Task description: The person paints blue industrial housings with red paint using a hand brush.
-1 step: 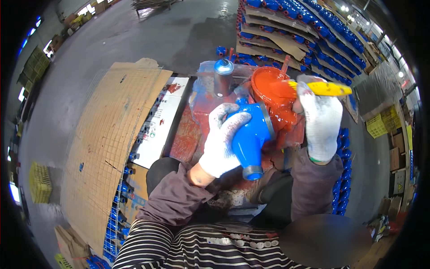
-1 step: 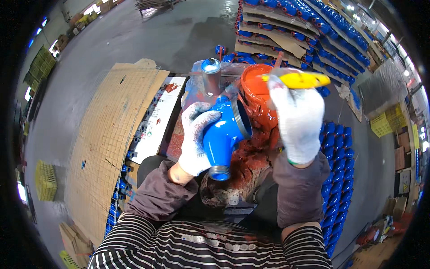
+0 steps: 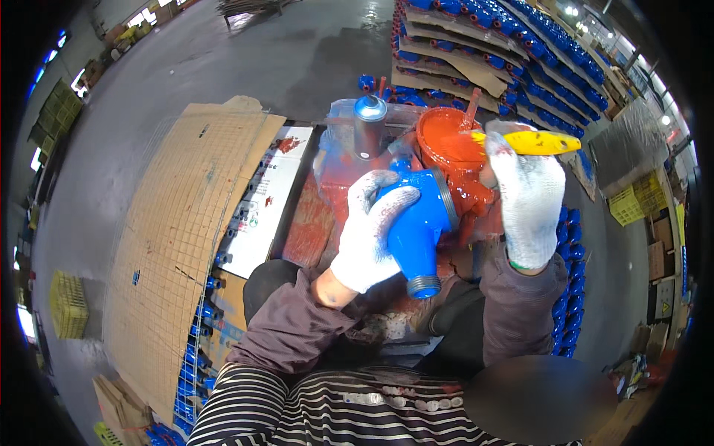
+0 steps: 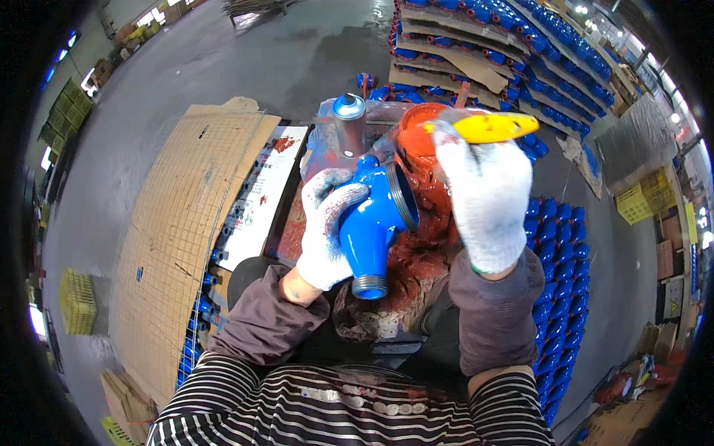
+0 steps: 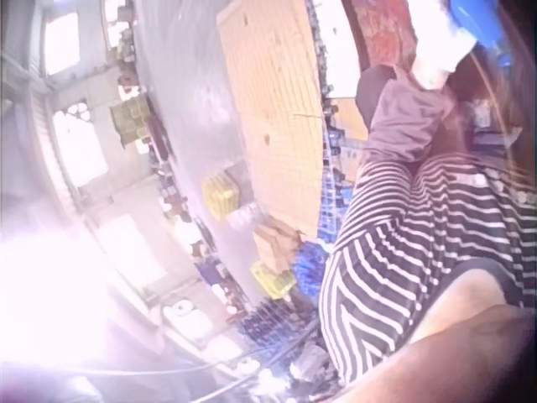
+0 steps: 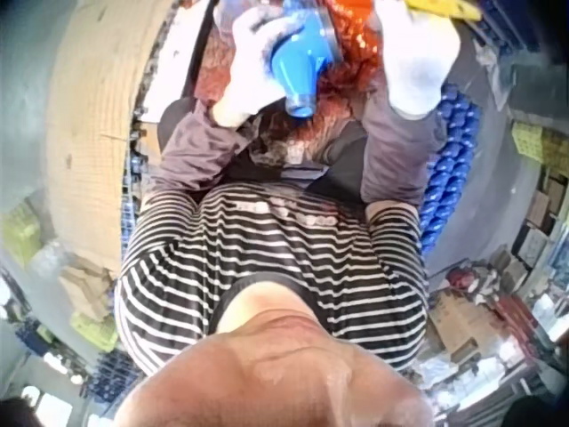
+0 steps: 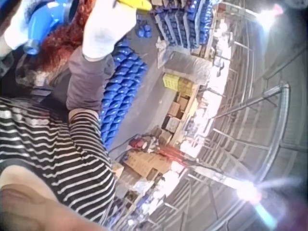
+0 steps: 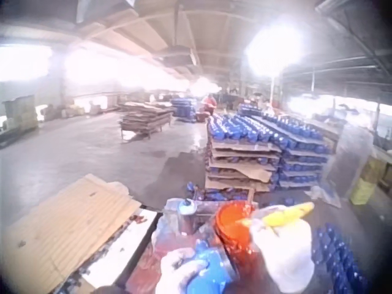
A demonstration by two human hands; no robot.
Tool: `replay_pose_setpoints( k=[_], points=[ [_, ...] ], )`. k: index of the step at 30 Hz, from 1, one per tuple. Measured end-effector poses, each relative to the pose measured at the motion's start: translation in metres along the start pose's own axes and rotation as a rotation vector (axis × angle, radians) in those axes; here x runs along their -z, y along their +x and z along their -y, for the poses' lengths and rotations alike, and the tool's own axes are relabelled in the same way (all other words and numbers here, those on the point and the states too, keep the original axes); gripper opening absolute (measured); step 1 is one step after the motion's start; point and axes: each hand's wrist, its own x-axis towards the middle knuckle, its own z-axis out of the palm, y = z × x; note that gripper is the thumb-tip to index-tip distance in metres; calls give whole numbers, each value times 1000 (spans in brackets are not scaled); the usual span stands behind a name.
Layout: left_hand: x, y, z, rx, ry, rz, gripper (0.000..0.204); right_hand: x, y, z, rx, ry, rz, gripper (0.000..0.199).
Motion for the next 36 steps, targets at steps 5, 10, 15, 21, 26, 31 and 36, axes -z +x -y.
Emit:
replay_pose_setpoints(
  k=[5, 10, 15, 21, 26, 31, 36],
  points=[
    [2, -2, -2, -5, 118, 33, 69, -9, -27, 23, 84, -153, -10, 18],
    [6, 1, 0, 235, -126, 6, 84, -5, -45, 28, 26, 348, 33, 28],
    [9, 1, 4, 768, -982, 34, 63, -5, -46, 13, 312, -54, 41, 24],
    [15, 2, 11, 1098, -1602, 5, 59, 1, -39, -7, 209, 432, 34, 28],
    [12, -3, 15, 1204, -2053, -71, 64, 6, -28, -23, -33, 599, -39, 27],
    [11, -8, 19, 1043, -2517, 273, 70, -6, -14, -41, 145, 121, 50, 18],
    [16, -6, 25, 1371, -2571, 204, 70, -2, -9, -37, -177, 540, -18, 19]
  ],
)
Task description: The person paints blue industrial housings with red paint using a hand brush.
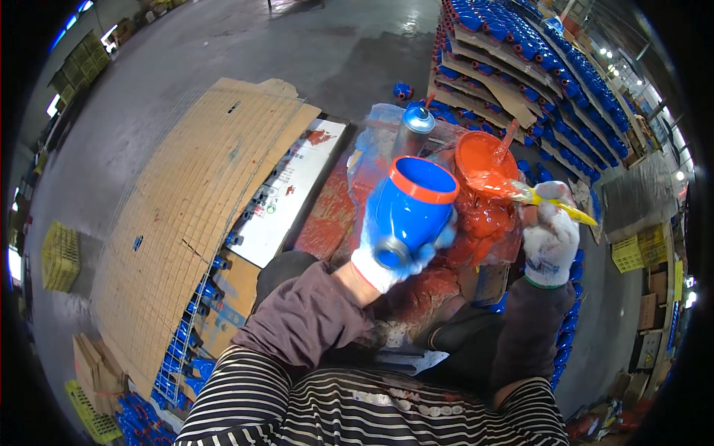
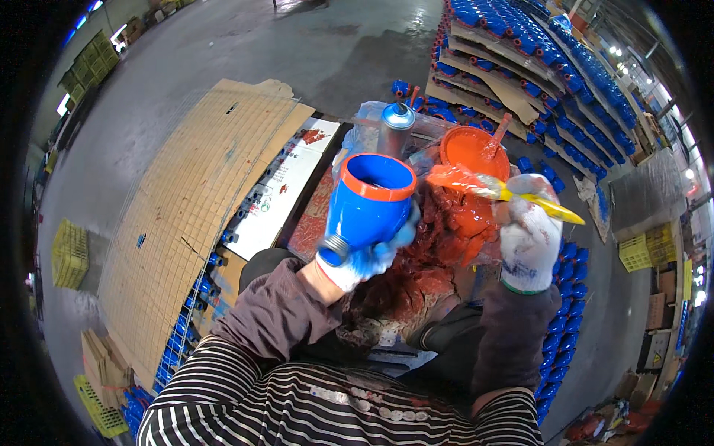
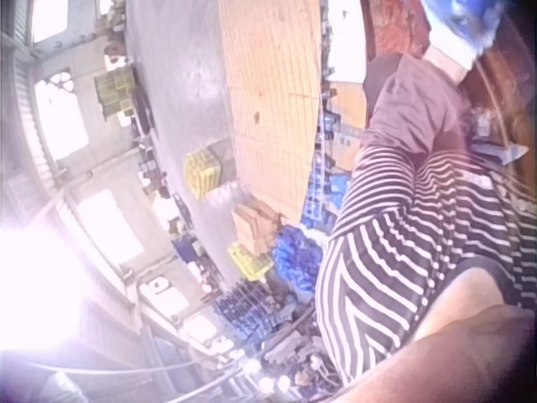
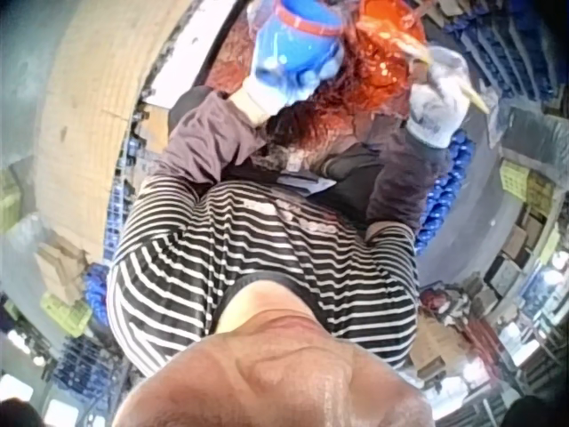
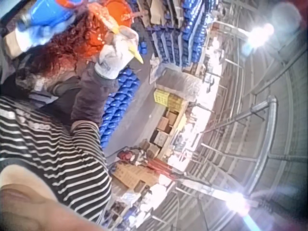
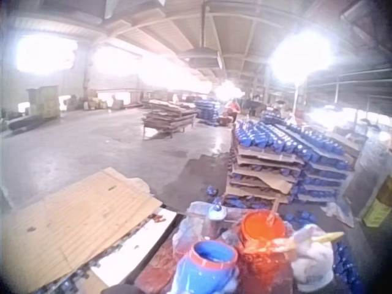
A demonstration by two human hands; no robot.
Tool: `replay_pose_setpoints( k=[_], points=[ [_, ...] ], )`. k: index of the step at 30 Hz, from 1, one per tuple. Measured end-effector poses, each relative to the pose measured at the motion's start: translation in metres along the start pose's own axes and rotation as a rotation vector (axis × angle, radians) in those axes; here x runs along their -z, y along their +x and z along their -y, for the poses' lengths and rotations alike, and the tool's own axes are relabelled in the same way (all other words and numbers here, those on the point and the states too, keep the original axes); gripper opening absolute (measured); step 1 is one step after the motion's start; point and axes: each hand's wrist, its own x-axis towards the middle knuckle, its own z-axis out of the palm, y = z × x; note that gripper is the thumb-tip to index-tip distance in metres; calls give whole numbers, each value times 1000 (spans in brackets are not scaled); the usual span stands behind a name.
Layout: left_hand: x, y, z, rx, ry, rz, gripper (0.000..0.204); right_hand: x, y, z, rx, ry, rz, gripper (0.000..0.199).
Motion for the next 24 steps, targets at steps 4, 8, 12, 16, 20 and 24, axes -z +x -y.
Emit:
replay_pose_setpoints(
  k=[4, 8, 12, 16, 20, 24],
  points=[
    [-2, 0, -5, -635, 474, -150, 60, 12, 2, 12, 41, -104, 32, 16],
    [-1, -3, 4, -895, 1449, -658, 64, 14, 6, 0, -51, -243, 115, 16],
    [3, 0, 25, -934, 2673, -856, 70, 1, 6, -21, 185, -658, 124, 7],
    [2, 3, 33, -904, 2994, -830, 69, -8, -4, -14, 306, -880, 160, 12],
    [-2, 3, 33, -864, 2975, -915, 69, -9, -12, 13, 104, -552, 145, 15],
    [-2, 4, 35, -886, 2922, -952, 67, -14, -12, 22, 62, -643, 84, 16]
  ],
)
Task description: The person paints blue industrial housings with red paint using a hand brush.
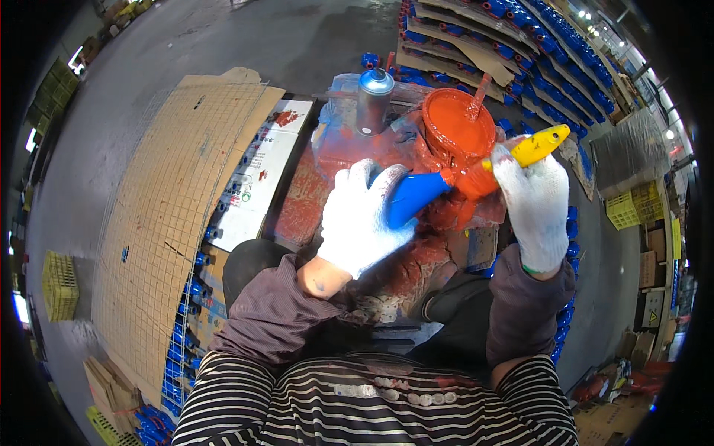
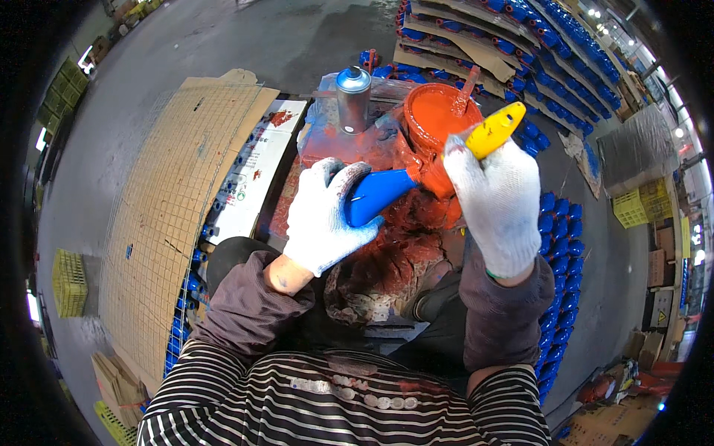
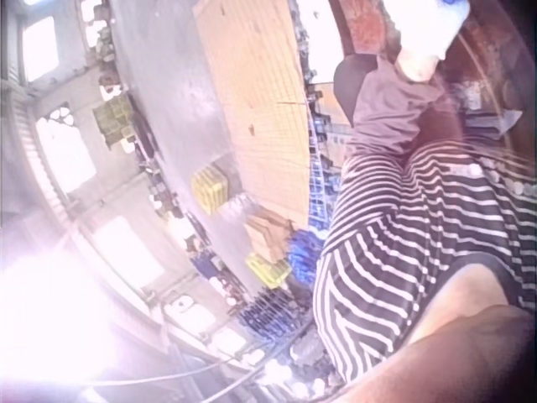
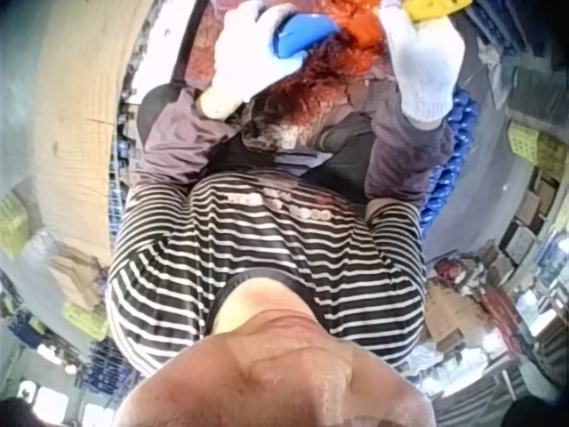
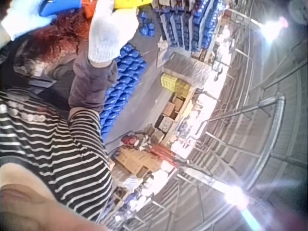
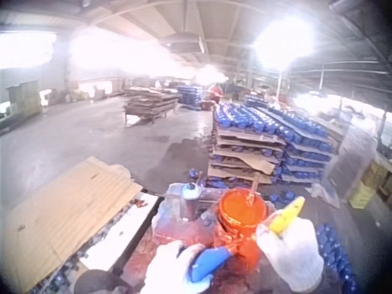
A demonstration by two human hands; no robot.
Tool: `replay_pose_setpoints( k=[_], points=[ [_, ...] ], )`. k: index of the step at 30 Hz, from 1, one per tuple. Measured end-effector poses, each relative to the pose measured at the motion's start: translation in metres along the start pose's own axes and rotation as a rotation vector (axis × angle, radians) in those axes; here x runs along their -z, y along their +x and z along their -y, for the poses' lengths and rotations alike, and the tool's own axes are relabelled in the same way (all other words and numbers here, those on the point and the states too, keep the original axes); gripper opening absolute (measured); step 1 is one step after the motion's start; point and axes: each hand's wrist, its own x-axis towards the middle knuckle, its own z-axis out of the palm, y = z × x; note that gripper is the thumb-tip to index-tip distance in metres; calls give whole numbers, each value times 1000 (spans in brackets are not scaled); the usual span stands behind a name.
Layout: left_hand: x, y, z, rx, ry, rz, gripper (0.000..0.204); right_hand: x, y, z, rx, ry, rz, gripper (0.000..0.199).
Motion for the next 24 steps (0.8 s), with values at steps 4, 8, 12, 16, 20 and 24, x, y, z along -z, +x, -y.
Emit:
replay_pose_setpoints(
  k=[4, 8, 12, 16, 20, 24],
  points=[
    [-3, 1, 0, -18, -7, 4, 68, -10, -1, 2, 40, 79, 135, 13],
    [-4, 4, 9, 195, -479, 134, 65, -5, -6, 6, 2, 85, 115, 13],
    [-7, 1, 15, 608, -1709, 499, 48, 14, -1, 4, -58, 295, 95, 9],
    [-13, -2, 18, 1076, -2232, 674, 47, 19, 12, -19, -123, 653, 40, 11],
    [-18, -6, 20, 877, -2460, 785, 66, 3, 19, -47, -269, 1075, 42, 19],
    [-22, -7, 24, 821, -2725, 990, 72, -7, 18, -56, -335, 1176, 47, 24]
  ],
)
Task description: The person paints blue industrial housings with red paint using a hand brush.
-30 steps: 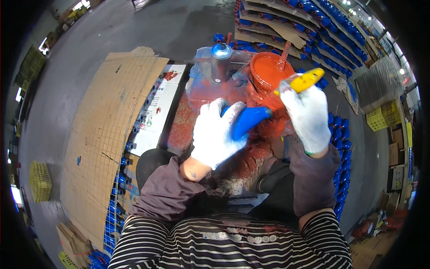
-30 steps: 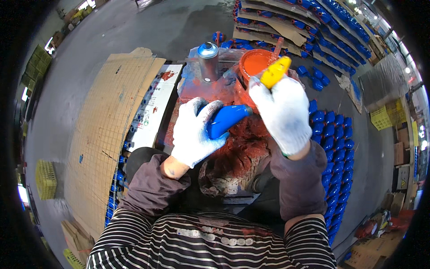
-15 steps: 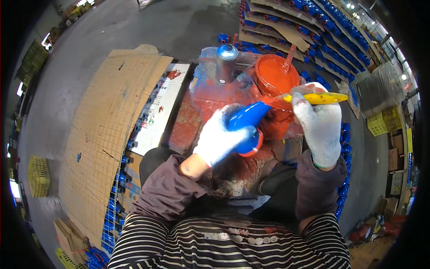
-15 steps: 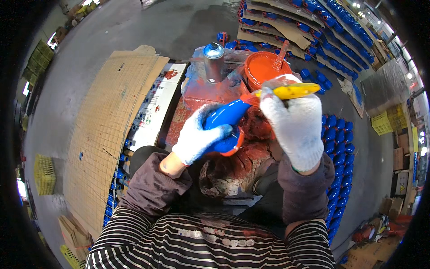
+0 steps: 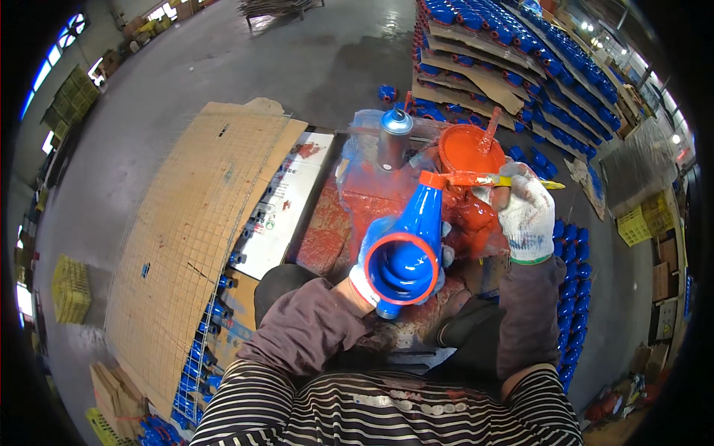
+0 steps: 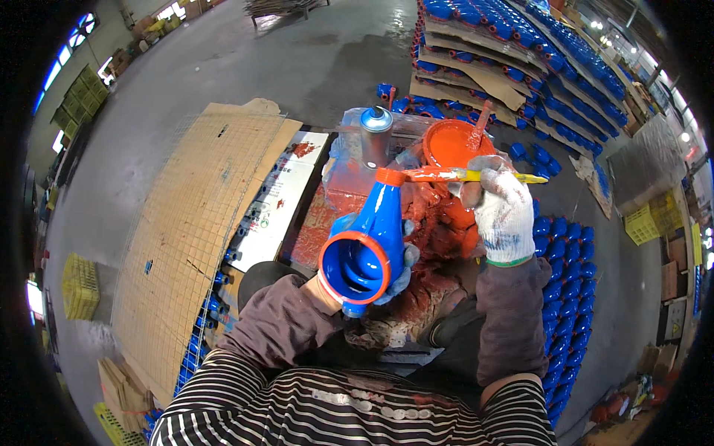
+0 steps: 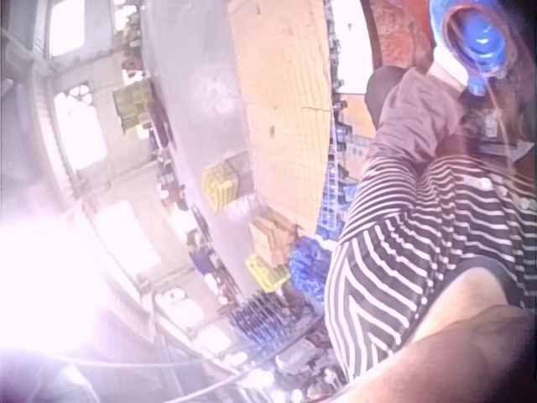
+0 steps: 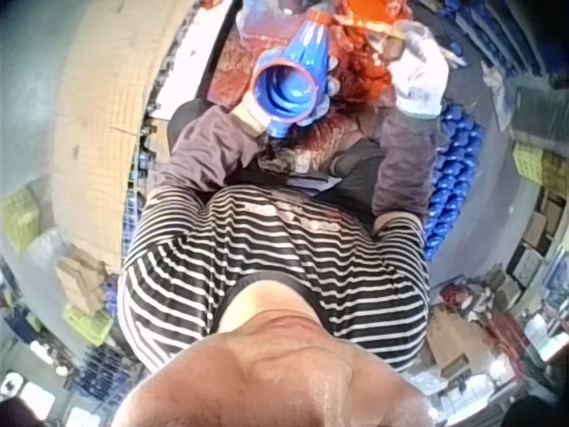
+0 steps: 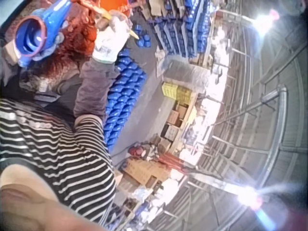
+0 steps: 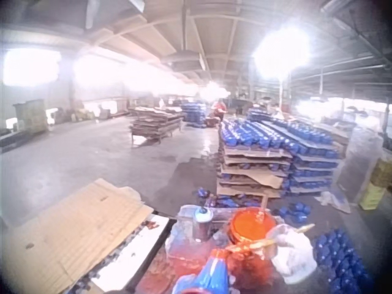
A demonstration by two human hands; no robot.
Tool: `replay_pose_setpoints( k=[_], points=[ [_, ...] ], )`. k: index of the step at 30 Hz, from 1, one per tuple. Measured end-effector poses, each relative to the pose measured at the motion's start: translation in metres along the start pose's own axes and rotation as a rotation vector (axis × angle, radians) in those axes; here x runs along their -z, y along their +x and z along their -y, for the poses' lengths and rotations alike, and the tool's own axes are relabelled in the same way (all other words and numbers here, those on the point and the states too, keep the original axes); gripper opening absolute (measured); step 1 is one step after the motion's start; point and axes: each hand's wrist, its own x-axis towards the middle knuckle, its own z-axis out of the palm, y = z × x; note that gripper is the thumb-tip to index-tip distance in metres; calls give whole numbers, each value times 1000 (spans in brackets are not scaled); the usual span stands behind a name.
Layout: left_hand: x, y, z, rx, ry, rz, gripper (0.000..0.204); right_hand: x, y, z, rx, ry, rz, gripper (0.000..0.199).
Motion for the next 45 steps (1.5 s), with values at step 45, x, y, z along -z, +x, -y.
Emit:
replay_pose_setpoints(
  k=[45],
  points=[
    [-23, 6, 10, -557, 1731, -750, 59, -45, -43, 15, 305, -1098, 71, 9]
  ],
)
